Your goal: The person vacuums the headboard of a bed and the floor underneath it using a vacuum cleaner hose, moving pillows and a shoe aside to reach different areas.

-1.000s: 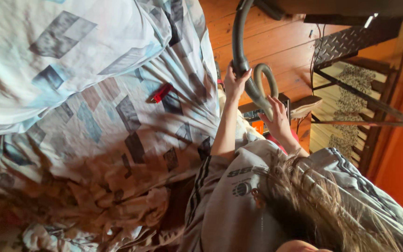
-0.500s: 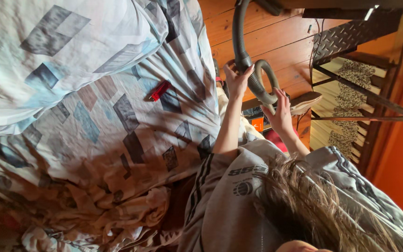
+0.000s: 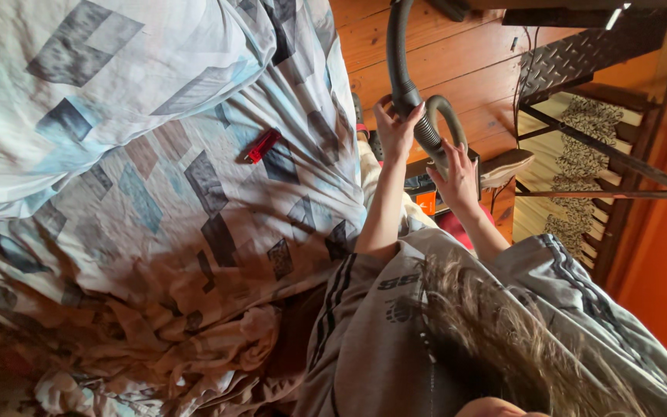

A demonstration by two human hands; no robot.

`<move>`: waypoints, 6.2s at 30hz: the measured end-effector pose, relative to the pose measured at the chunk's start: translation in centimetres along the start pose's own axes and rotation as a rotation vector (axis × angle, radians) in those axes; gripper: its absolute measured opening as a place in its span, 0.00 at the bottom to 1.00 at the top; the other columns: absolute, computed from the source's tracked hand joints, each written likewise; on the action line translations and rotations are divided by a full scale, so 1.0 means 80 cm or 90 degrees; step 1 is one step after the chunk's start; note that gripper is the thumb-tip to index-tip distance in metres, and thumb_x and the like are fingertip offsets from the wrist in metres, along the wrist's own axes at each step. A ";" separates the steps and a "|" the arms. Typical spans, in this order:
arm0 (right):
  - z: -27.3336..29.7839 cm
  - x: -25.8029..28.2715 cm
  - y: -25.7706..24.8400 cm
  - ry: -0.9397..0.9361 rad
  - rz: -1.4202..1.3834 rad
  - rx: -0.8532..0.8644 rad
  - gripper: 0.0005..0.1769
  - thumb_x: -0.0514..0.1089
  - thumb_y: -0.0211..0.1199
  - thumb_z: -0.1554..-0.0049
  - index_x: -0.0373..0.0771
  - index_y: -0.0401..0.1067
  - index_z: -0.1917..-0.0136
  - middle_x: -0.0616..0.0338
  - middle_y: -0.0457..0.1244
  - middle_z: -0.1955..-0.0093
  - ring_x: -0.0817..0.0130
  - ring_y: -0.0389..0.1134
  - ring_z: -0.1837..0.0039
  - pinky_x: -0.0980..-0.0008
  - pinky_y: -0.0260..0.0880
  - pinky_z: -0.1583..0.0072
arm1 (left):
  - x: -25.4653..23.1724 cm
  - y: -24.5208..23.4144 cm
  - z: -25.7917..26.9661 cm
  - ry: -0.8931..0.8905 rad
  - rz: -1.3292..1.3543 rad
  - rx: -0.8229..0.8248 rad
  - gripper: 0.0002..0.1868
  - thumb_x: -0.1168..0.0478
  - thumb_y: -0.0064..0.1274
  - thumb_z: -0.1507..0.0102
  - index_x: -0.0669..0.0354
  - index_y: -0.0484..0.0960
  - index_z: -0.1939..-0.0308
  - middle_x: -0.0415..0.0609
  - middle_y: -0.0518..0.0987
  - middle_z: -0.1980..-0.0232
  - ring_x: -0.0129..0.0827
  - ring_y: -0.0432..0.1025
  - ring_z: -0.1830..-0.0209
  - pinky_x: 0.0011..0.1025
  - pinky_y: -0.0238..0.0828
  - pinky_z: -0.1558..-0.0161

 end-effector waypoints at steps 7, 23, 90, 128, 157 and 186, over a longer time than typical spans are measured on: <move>-0.007 0.028 -0.037 -0.051 -0.009 -0.060 0.40 0.47 0.71 0.41 0.42 0.59 0.21 0.45 0.60 0.29 0.38 0.56 0.23 0.38 0.55 0.31 | -0.001 0.000 0.007 -0.030 0.069 -0.009 0.38 0.70 0.68 0.45 0.65 0.62 0.36 0.58 0.76 0.47 0.38 0.76 0.53 0.31 0.75 0.51; -0.025 0.049 -0.110 -0.080 -0.001 -0.149 0.38 0.44 0.71 0.41 0.47 0.64 0.20 0.46 0.64 0.41 0.47 0.65 0.40 0.43 0.62 0.33 | -0.033 0.051 0.047 -0.174 0.139 -0.003 0.37 0.67 0.66 0.43 0.54 0.64 0.35 0.51 0.77 0.46 0.38 0.76 0.51 0.35 0.77 0.56; -0.098 0.012 -0.265 -0.119 -0.048 -0.313 0.24 0.44 0.66 0.28 0.32 0.69 0.24 0.46 0.64 0.38 0.54 0.68 0.39 0.56 0.72 0.38 | 0.007 0.244 -0.063 -0.256 0.238 0.190 0.23 0.66 0.62 0.39 0.59 0.79 0.39 0.42 0.83 0.49 0.34 0.77 0.52 0.39 0.78 0.49; -0.111 -0.042 -0.127 0.015 -0.024 -0.300 0.23 0.48 0.68 0.31 0.35 0.66 0.30 0.52 0.60 0.39 0.60 0.61 0.41 0.56 0.67 0.41 | -0.100 0.223 0.036 0.285 -0.267 -0.084 0.38 0.48 0.61 0.35 0.55 0.67 0.24 0.56 0.68 0.35 0.37 0.79 0.49 0.28 0.85 0.51; -0.089 0.031 -0.036 -0.056 -0.098 -0.138 0.35 0.29 0.70 0.48 0.37 0.68 0.28 0.43 0.60 0.35 0.45 0.64 0.33 0.55 0.68 0.34 | -0.059 0.066 0.014 0.286 -0.392 -0.254 0.45 0.50 0.65 0.39 0.68 0.62 0.25 0.65 0.70 0.33 0.54 0.68 0.34 0.45 0.68 0.35; -0.061 -0.007 -0.049 -0.037 -0.073 -0.039 0.35 0.42 0.73 0.40 0.39 0.65 0.24 0.41 0.52 0.24 0.38 0.49 0.18 0.43 0.53 0.21 | 0.015 0.036 -0.142 0.153 -0.530 -0.262 0.44 0.48 0.68 0.46 0.59 0.68 0.30 0.61 0.79 0.46 0.53 0.79 0.50 0.47 0.77 0.52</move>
Point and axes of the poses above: each hand's wrist, its own z-axis away from the middle knuckle, its own y-axis out of the palm, x = y × z, the point moved 5 cm from there along -z, towards the middle knuckle
